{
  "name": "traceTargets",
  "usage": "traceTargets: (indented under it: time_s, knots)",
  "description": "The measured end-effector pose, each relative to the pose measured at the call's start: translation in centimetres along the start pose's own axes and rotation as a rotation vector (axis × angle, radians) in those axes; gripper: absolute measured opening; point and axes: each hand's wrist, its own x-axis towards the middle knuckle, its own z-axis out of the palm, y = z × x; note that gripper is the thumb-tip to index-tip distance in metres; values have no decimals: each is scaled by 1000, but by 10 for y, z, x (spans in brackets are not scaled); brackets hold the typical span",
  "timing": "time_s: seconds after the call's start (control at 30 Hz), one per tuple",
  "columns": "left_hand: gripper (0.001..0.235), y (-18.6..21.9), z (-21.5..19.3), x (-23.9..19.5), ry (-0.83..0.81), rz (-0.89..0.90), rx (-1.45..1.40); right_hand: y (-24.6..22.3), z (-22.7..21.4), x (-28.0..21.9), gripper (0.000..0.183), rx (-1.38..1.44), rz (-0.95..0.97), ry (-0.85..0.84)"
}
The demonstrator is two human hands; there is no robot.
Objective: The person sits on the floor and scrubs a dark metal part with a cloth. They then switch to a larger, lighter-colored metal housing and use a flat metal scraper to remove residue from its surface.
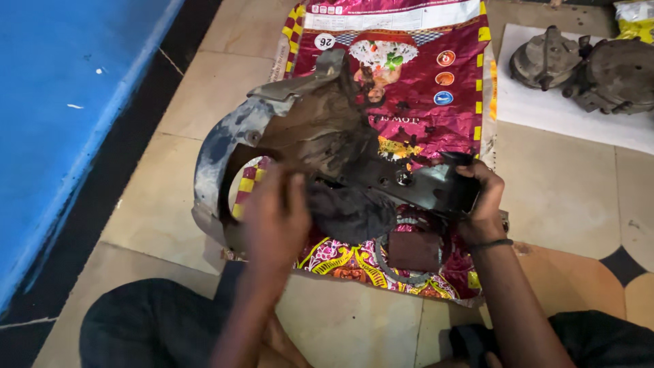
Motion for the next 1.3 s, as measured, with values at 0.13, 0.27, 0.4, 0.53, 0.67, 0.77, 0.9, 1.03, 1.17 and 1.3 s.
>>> traceTargets:
  time_s: [0.13,0.27,0.4,0.53,0.67,0.77,0.9,1.03,1.17,1.3]
  knots:
    - [28,-19,73,-20,-100,-216,-321,-4,1,-1,24,-44,21,27]
    - [34,-53,117,-22,-188,97,-222,-3,7,-9,27,-57,-13,15]
    - [20,-76,130,-35,-135,230,-48,-9,16,-17,35,-88,-71,-10]
    - [23,-86,130,-43,-183,169,40,-12,16,-19,39,-56,-29,-43]
    - [25,-89,125,-51,-194,142,99,-12,14,-15,38,-49,-22,-32]
    - [24,-89,110,-46,-327,144,121,-11,13,-14,37,-32,-11,-26]
    - [25,-59,76,-40,-314,3,59,-7,9,-13,34,-20,-17,-17]
    - [19,-36,90,-3,-3,107,-51,-7,6,-11,30,-10,7,-13]
    - [25,-51,163,28,-183,216,-30,-12,12,-19,35,-31,-19,-66]
    - [37,-74,212,20,-363,305,125,-11,11,-18,38,-46,-20,7]
